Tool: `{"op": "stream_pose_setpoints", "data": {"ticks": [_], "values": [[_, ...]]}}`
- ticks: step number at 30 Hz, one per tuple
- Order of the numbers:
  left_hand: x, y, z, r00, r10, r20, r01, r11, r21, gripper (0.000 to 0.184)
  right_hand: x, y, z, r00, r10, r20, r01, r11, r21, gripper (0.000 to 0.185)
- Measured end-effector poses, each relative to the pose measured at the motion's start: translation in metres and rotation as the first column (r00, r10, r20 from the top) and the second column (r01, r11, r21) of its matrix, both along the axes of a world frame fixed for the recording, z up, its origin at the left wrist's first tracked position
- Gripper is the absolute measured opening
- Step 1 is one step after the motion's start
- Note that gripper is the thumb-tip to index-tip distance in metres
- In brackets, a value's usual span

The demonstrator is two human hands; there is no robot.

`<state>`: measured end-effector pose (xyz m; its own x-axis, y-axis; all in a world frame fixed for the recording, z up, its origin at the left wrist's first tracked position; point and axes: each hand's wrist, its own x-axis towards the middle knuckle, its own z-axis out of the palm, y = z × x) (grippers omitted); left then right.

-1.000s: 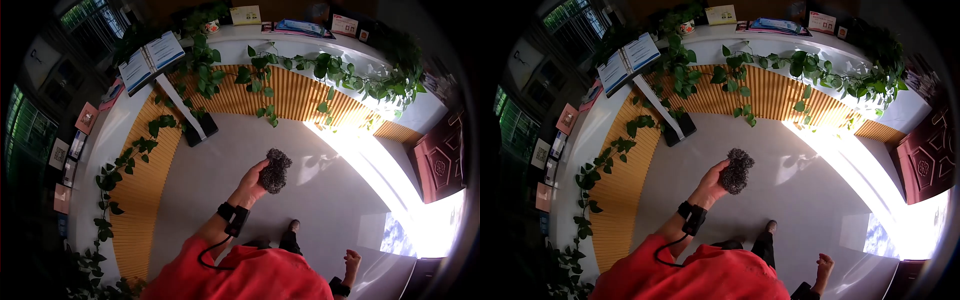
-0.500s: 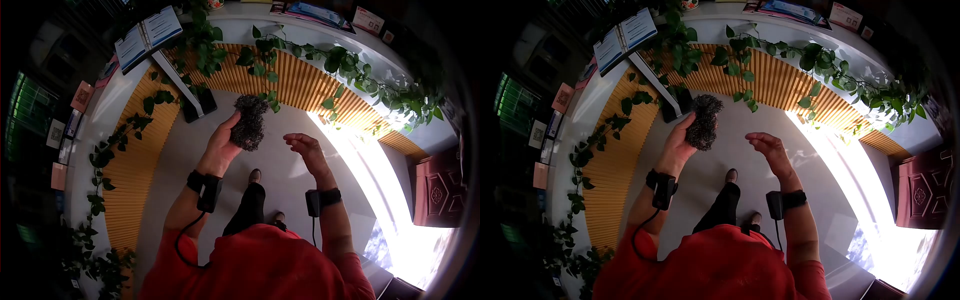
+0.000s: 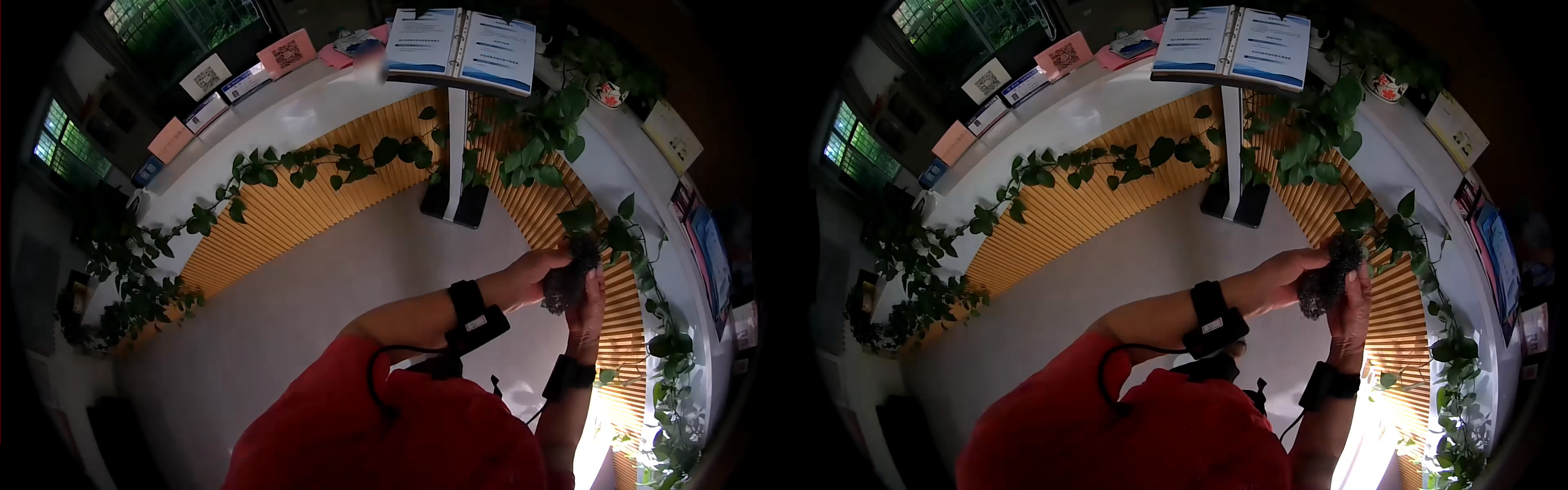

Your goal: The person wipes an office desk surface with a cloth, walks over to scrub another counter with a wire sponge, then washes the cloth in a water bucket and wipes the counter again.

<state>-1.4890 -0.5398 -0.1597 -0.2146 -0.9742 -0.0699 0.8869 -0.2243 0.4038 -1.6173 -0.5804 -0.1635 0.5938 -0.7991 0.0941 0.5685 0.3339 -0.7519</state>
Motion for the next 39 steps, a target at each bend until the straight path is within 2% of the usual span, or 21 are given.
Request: {"op": "stream_pose_setpoints", "data": {"ticks": [1,2,4,5,6,7,10,13,16,17,20,23,26,30,34,36,37,39], "values": [[0.006,-0.013,0.002,1.0,-0.007,0.019,0.007,1.0,0.016,0.028,0.007,-0.013,0.006,0.999,-0.026,-0.039,0.025,0.999,-0.027,0.046],[0.011,-0.025,0.001,0.999,0.013,0.045,-0.011,0.998,-0.054,0.027,0.015,-0.031,0.004,0.999,-0.027,-0.031,0.026,0.999,-0.029,0.038],[0.022,-0.054,-0.016,0.991,-0.052,0.123,0.044,0.997,0.064,0.025,0.02,-0.06,0.006,0.987,-0.132,-0.089,0.133,0.991,0.011,0.03],[0.026,-0.061,0.002,0.978,-0.086,0.19,0.058,0.988,0.145,0.025,0.021,-0.075,0.014,0.984,-0.151,-0.094,0.157,0.986,0.059,0.029],[0.032,-0.072,-0.001,0.98,-0.068,0.187,0.023,0.972,0.236,0.028,0.023,-0.093,0.019,0.971,-0.223,-0.086,0.23,0.971,0.073,0.028],[0.04,-0.082,-0.006,0.981,-0.014,0.195,-0.052,0.943,0.329,0.033,0.02,-0.114,0.024,0.978,-0.201,-0.06,0.206,0.973,0.099,0.028],[0.073,-0.104,-0.011,0.984,0.049,0.173,-0.114,0.914,0.389,0.032,0.004,-0.176,0.046,0.974,-0.173,-0.148,0.172,0.985,-0.021,0.03],[0.112,-0.124,-0.031,0.957,0.169,0.237,-0.261,0.859,0.44,0.025,-0.015,-0.245,0.059,0.916,-0.269,-0.298,0.236,0.961,-0.142,0.029],[0.137,-0.143,-0.051,0.892,0.254,0.373,-0.405,0.817,0.411,0.022,-0.035,-0.326,0.059,0.717,-0.47,-0.515,0.167,0.833,-0.528,0.035],[0.14,-0.152,-0.054,0.882,0.266,0.388,-0.427,0.8,0.422,0.021,-0.037,-0.35,0.057,0.568,-0.578,-0.586,0.117,0.762,-0.637,0.037],[0.138,-0.182,-0.064,0.865,0.312,0.392,-0.476,0.755,0.45,0.021,-0.026,-0.417,0.044,0.301,-0.763,-0.571,-0.039,0.589,-0.807,0.04],[0.134,-0.202,-0.065,0.874,0.339,0.347,-0.477,0.733,0.485,0.021,0.008,-0.469,0.033,0.317,-0.805,-0.501,-0.071,0.506,-0.859,0.034],[0.135,-0.224,-0.061,0.883,0.356,0.306,-0.467,0.727,0.503,0.022,0.039,-0.51,0.018,0.33,-0.803,-0.497,-0.151,0.474,-0.867,0.033],[0.159,-0.238,-0.072,0.875,0.37,0.312,-0.483,0.711,0.511,0.022,0.066,-0.519,-0.016,0.282,-0.846,-0.453,-0.459,0.296,-0.838,0.02],[0.175,-0.246,-0.078,0.869,0.396,0.295,-0.494,0.677,0.546,0.023,0.07,-0.573,-0.031,0.093,-0.928,-0.36,-0.678,0.206,-0.705,0.017],[0.18,-0.243,-0.081,0.86,0.421,0.288,-0.507,0.651,0.564,0.024,0.071,-0.603,-0.047,-0.033,-0.973,-0.227,-0.662,0.191,-0.724,0.016],[0.184,-0.239,-0.085,0.86,0.427,0.279,-0.506,0.644,0.574,0.024,0.074,-0.619,-0.049,-0.134,-0.951,-0.278,-0.66,0.295,-0.691,0.015],[0.192,-0.23,-0.09,0.857,0.435,0.274,-0.506,0.615,0.605,0.024,0.083,-0.604,-0.031,-0.164,-0.909,-0.383,-0.678,0.386,-0.626,0.015]]}}
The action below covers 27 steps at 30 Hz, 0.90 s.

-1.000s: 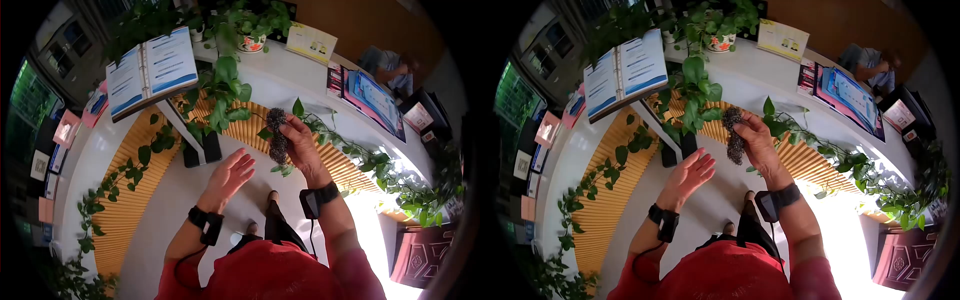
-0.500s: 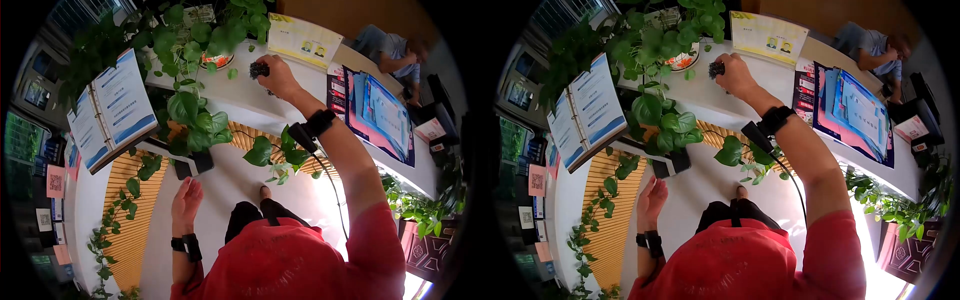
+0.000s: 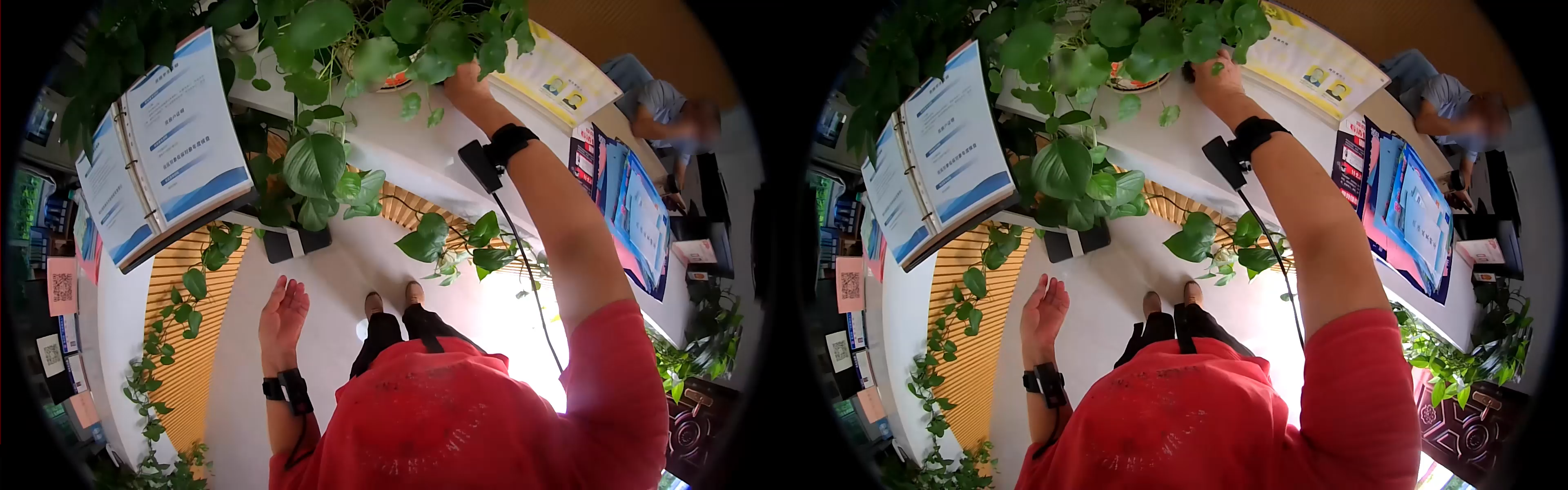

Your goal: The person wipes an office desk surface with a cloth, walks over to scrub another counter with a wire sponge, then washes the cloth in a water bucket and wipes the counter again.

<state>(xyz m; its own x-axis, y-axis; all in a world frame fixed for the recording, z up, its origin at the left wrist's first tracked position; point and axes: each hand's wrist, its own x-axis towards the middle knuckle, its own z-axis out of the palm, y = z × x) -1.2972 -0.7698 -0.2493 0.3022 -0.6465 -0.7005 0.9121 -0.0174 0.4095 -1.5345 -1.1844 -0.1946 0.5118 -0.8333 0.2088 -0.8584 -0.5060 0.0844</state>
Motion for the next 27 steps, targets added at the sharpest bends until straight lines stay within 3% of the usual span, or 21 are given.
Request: {"op": "stream_pose_setpoints", "data": {"ticks": [1,2,3,5,7,8,9,11,13,14,17,18,19,21,22,23,27], "values": [[0.003,0.006,-0.002,1.0,0.015,-0.013,-0.015,1.0,0.025,0.024,0.003,0.015,0.009,1.0,-0.012,-0.021,0.014,0.998,0.06,0.015],[0.006,0.009,-0.006,0.999,0.033,-0.029,-0.032,0.999,0.041,0.024,0.003,0.041,0.011,0.976,0.145,0.164,-0.149,0.989,0.012,0.018],[0.009,0.014,-0.011,0.998,0.054,-0.039,-0.052,0.997,0.054,0.024,-0.005,0.064,0.007,0.869,0.347,0.354,-0.334,0.937,-0.097,0.023],[0.015,0.024,-0.017,0.994,0.098,-0.053,-0.093,0.992,0.085,0.023,-0.002,0.079,0.0,0.838,0.323,0.44,-0.311,0.945,-0.101,0.026],[0.019,0.029,-0.017,0.991,0.122,-0.061,-0.117,0.99,0.083,0.021,-0.008,0.057,0.007,0.913,0.306,0.269,-0.274,0.95,-0.148,0.024],[0.022,0.03,-0.014,0.991,0.121,-0.061,-0.116,0.99,0.076,0.02,-0.005,0.05,0.024,0.982,0.101,0.162,-0.104,0.995,0.008,0.021],[0.025,0.032,-0.014,0.991,0.121,-0.061,-0.117,0.991,0.064,0.02,-0.008,0.036,0.023,0.99,0.088,0.111,-0.091,0.996,0.022,0.02],[0.03,0.037,-0.016,0.99,0.125,-0.064,-0.121,0.991,0.062,0.02,0.001,0.056,0.026,0.98,0.087,0.178,-0.09,0.996,0.004,0.018],[0.036,0.037,-0.02,0.989,0.129,-0.067,-0.125,0.991,0.05,0.02,0.004,0.085,0.008,0.928,0.335,0.163,-0.318,0.94,-0.12,0.025],[0.037,0.038,-0.022,0.988,0.136,-0.071,-0.133,0.99,0.048,0.02,0.003,0.098,0.01,0.876,0.418,0.242,-0.376,0.904,-0.202,0.025],[0.036,0.042,-0.019,0.991,0.12,-0.062,-0.117,0.992,0.056,0.021,-0.01,0.06,0.023,0.968,0.205,0.147,-0.206,0.979,-0.008,0.021],[0.036,0.042,-0.017,0.993,0.11,-0.054,-0.107,0.993,0.055,0.022,-0.006,0.055,0.039,0.997,-0.035,0.068,0.027,0.993,0.115,0.015],[0.038,0.044,-0.019,0.991,0.116,-0.061,-0.113,0.992,0.06,0.022,-0.004,0.053,0.046,0.991,-0.1,0.092,0.081,0.978,0.192,0.015],[0.043,0.049,-0.024,0.988,0.129,-0.082,-0.123,0.99,0.068,0.022,0.004,0.077,0.036,0.973,0.155,0.168,-0.157,0.988,0.0,0.015],[0.045,0.051,-0.027,0.985,0.143,-0.093,-0.137,0.988,0.065,0.021,-0.011,0.074,-0.005,0.932,0.172,0.319,-0.201,0.978,0.06,0.018],[0.047,0.053,-0.029,0.982,0.159,-0.106,-0.153,0.986,0.063,0.021,0.002,0.104,0.015,0.959,0.281,0.017,-0.28,0.958,-0.064,0.021],[0.048,0.053,-0.032,0.983,0.144,-0.115,-0.138,0.989,0.055,0.019,-0.003,0.068,0.029,0.993,0.108,0.053,-0.109,0.994,0.008,0.024]]}}
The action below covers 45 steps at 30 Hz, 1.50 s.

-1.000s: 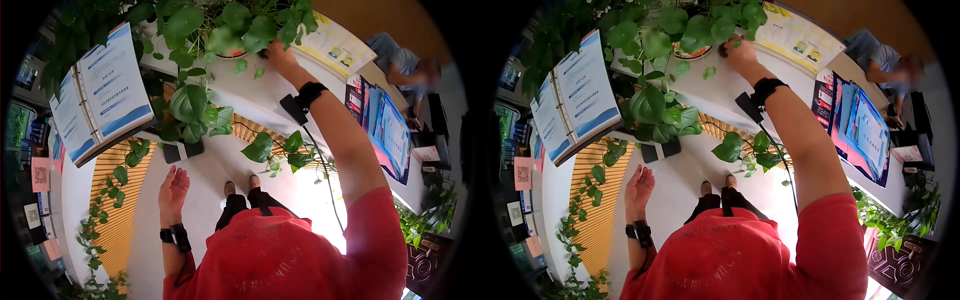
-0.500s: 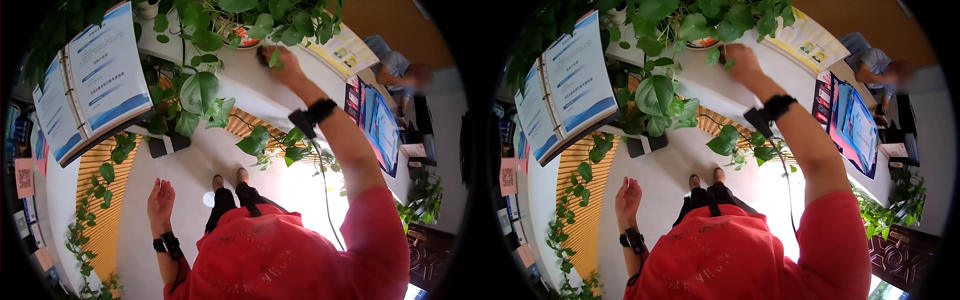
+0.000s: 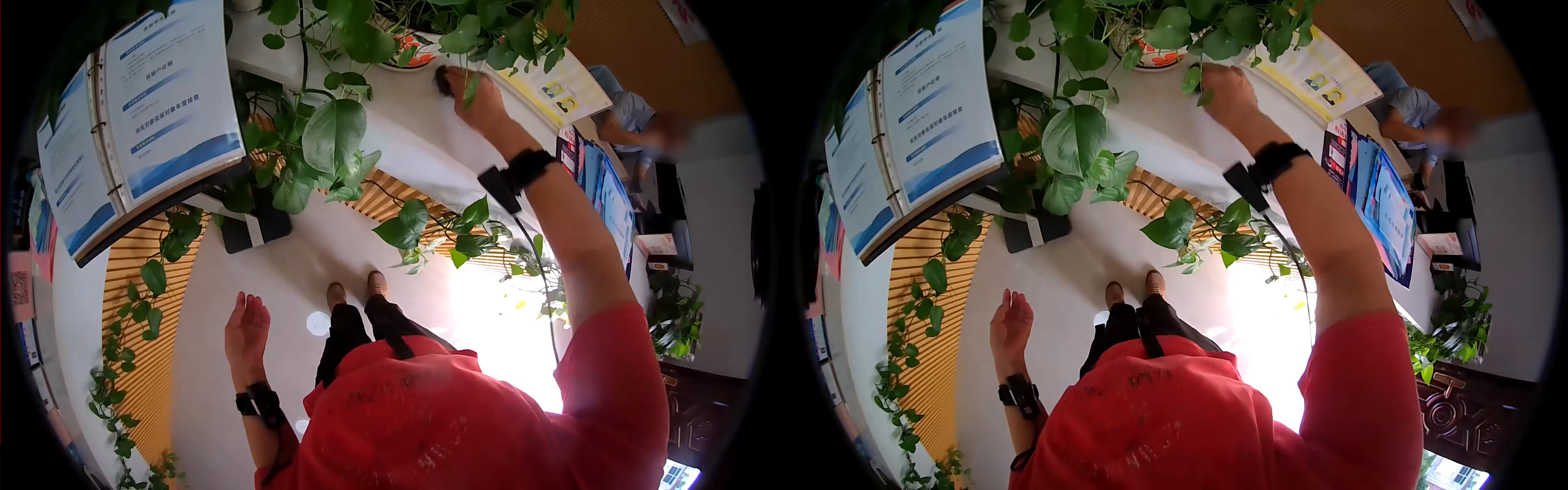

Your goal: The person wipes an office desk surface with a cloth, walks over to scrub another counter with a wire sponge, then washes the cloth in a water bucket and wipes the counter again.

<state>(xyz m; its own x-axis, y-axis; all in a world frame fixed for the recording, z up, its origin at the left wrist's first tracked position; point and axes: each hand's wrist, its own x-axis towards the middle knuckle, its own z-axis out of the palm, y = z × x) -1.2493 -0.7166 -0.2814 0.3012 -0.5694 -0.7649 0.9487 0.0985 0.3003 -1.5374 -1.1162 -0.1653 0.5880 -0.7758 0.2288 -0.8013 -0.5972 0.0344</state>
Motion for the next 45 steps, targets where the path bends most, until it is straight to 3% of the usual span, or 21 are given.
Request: {"op": "stream_pose_setpoints", "data": {"ticks": [1,4,5,6,8,9,10,12,13,14,16,19,22,23,26,27,31,32,36,40,45], "values": [[-0.001,0.0,0.001,1.0,-0.006,0.003,0.006,1.0,0.001,0.019,0.012,0.003,0.019,0.973,-0.164,-0.162,0.181,0.979,0.091,0.025],[0.004,-0.004,0.002,1.0,-0.018,0.008,0.018,1.0,-0.011,0.019,-0.006,-0.011,-0.042,0.99,-0.003,0.144,-0.001,1.0,0.029,0.026],[0.006,-0.003,-0.001,1.0,-0.016,-0.003,0.016,1.0,-0.016,0.018,0.009,0.029,-0.016,0.996,0.089,-0.022,-0.09,0.994,-0.062,0.026],[0.006,-0.003,-0.004,1.0,-0.014,-0.015,0.013,1.0,-0.02,0.018,0.008,0.041,-0.009,0.986,0.167,-0.015,-0.168,0.98,-0.111,0.025],[0.006,-0.005,-0.001,1.0,-0.021,-0.007,0.021,1.0,0.0,0.018,-0.008,0.008,-0.015,1.0,-0.016,0.003,0.016,0.999,-0.05,0.024],[0.006,-0.005,0.001,1.0,-0.025,0.0,0.025,1.0,0.009,0.018,-0.008,-0.002,0.002,0.988,-0.045,-0.146,0.033,0.996,-0.088,0.023],[0.007,-0.002,0.0,1.0,-0.023,-0.005,0.023,1.0,0.002,0.017,0.001,-0.003,0.019,0.951,-0.224,-0.212,0.247,0.965,0.089,0.023],[0.011,-0.002,-0.004,1.0,-0.014,-0.013,0.013,1.0,-0.028,0.016,0.005,0.004,0.005,0.981,-0.14,-0.134,0.148,0.988,0.048,0.023],[0.013,-0.002,-0.009,1.0,-0.008,-0.027,0.008,1.0,-0.028,0.016,-0.005,0.007,-0.024,0.994,0.052,0.099,-0.047,0.998,-0.049,0.025],[0.014,0.0,-0.015,0.999,-0.004,-0.041,0.002,1.0,-0.027,0.016,0.01,0.038,-0.011,0.978,0.205,-0.023,-0.206,0.969,-0.137,0.026],[0.014,-0.003,-0.015,0.999,-0.019,-0.049,0.018,0.999,-0.029,0.015,0.005,0.034,-0.012,0.985,0.146,-0.096,-0.161,0.969,-0.188,0.026],[0.014,-0.008,-0.006,0.999,-0.042,-0.03,0.041,0.998,-0.049,0.016,0.008,0.01,0.019,0.943,-0.213,-0.254,0.247,0.963,0.11,0.025],[0.019,-0.007,-0.015,0.999,-0.021,-0.028,0.019,0.997,-0.071,0.017,0.005,0.033,-0.022,0.971,0.239,-0.019,-0.237,0.944,-0.229,0.024],[0.019,-0.007,-0.017,0.999,-0.016,-0.038,0.013,0.998,-0.068,0.017,0.021,0.056,-0.007,0.969,0.248,-0.011,-0.246,0.952,-0.18,0.024],[0.014,-0.007,-0.01,0.999,-0.014,-0.049,0.012,0.999,-0.042,0.018,0.005,0.015,-0.002,0.985,-0.141,-0.103,0.148,0.987,0.062,0.027],[0.013,-0.008,-0.006,0.999,-0.016,-0.047,0.014,0.999,-0.035,0.019,0.0,0.008,0.0,0.981,-0.144,-0.132,0.149,0.988,0.03,0.03],[0.017,-0.002,-0.014,0.999,0.01,-0.035,-0.011,0.999,-0.048,0.019,0.011,0.052,-0.008,0.989,0.082,-0.121,-0.095,0.99,-0.105,0.031],[0.014,-0.002,-0.015,0.999,0.018,-0.037,-0.02,0.999,-0.032,0.019,0.027,0.064,0.002,0.997,0.068,-0.036,-0.067,0.997,0.029,0.033],[0.005,-0.011,-0.011,0.996,-0.052,-0.07,0.048,0.997,-0.056,0.018,0.046,0.043,-0.004,0.989,0.144,0.016,-0.143,0.989,-0.041,0.034],[0.005,-0.015,0.003,1.0,-0.02,-0.005,0.019,0.999,-0.046,0.017,0.023,0.069,0.001,0.991,0.131,-0.036,-0.133,0.989,-0.07,0.035],[-0.001,-0.015,-0.003,0.999,-0.02,-0.028,0.019,1.0,-0.021,0.017,0.064,0.042,-0.009,0.973,0.22,0.061,-0.212,0.97,-0.121,0.032]]}}
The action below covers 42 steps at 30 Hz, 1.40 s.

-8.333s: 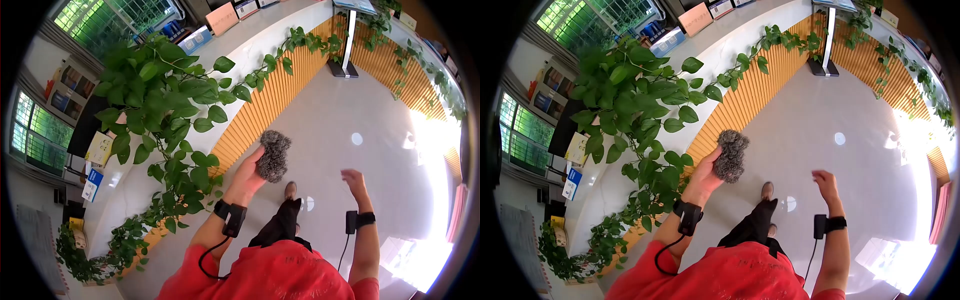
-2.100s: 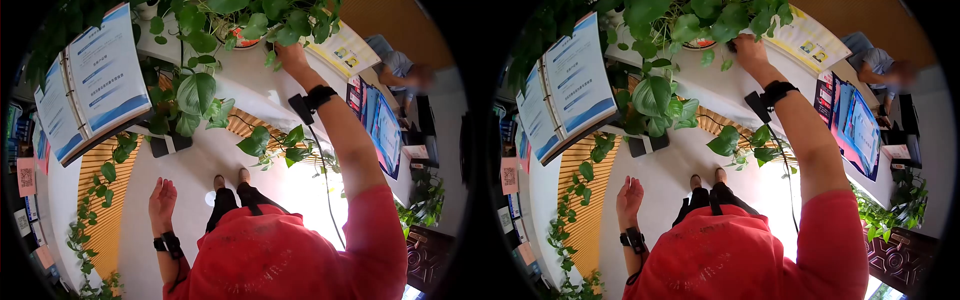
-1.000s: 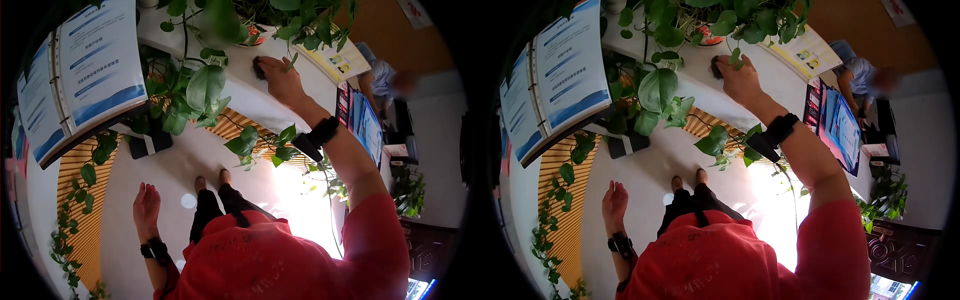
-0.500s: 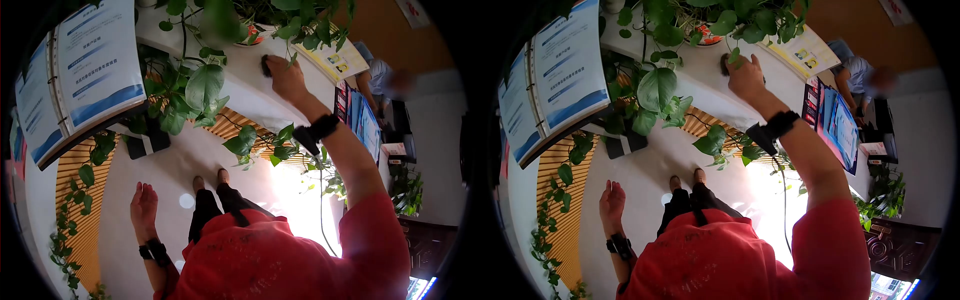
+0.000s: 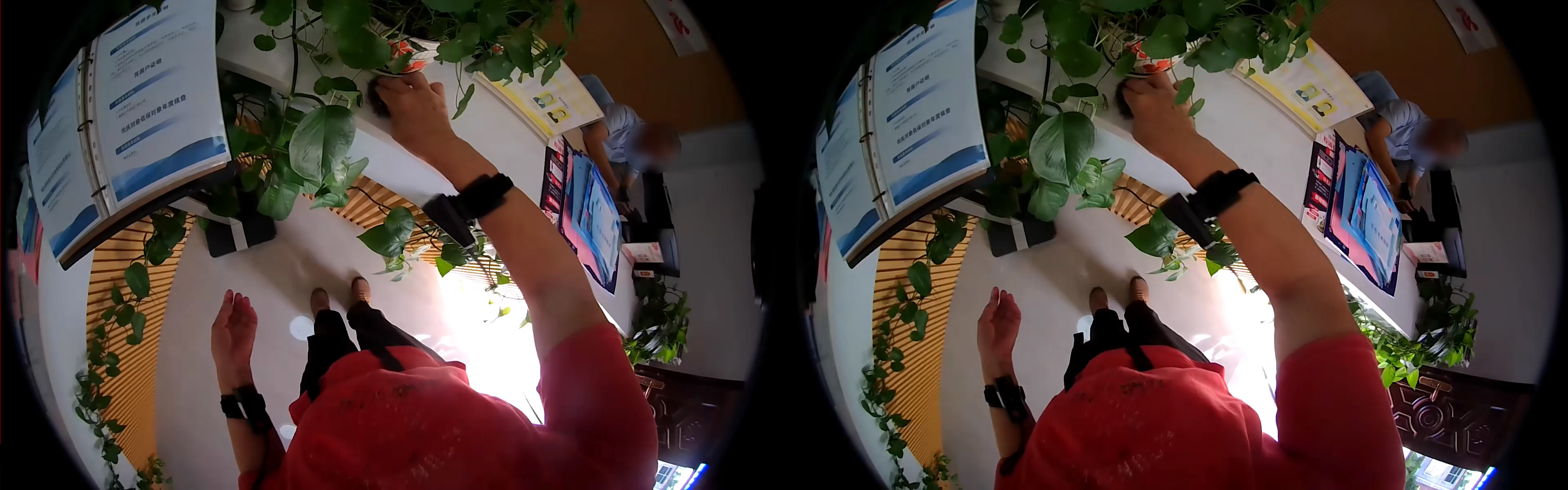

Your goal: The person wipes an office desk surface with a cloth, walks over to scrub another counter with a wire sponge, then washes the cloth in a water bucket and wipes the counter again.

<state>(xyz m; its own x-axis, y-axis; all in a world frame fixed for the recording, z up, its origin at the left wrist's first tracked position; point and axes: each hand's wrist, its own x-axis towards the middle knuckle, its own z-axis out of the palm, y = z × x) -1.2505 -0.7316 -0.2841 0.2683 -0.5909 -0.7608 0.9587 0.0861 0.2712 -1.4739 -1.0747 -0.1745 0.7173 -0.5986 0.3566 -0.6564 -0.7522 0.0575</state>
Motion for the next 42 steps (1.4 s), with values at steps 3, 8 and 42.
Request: {"op": "stream_pose_setpoints", "data": {"ticks": [3,8,42], "values": [[-0.004,0.0,0.005,0.999,-0.033,-0.021,0.031,0.994,-0.105,0.017,-0.01,0.011,0.007,1.0,0.0,-0.014,-0.001,0.999,-0.043,0.032],[0.002,0.016,-0.008,0.996,0.081,-0.028,-0.083,0.994,-0.065,0.017,-0.024,0.016,0.005,0.999,-0.034,-0.036,0.032,0.999,-0.04,0.026],[-0.005,0.004,-0.008,0.995,0.104,0.007,-0.103,0.987,-0.123,0.02,0.014,0.008,0.006,0.996,-0.079,-0.042,0.08,0.997,0.017,0.023]]}}
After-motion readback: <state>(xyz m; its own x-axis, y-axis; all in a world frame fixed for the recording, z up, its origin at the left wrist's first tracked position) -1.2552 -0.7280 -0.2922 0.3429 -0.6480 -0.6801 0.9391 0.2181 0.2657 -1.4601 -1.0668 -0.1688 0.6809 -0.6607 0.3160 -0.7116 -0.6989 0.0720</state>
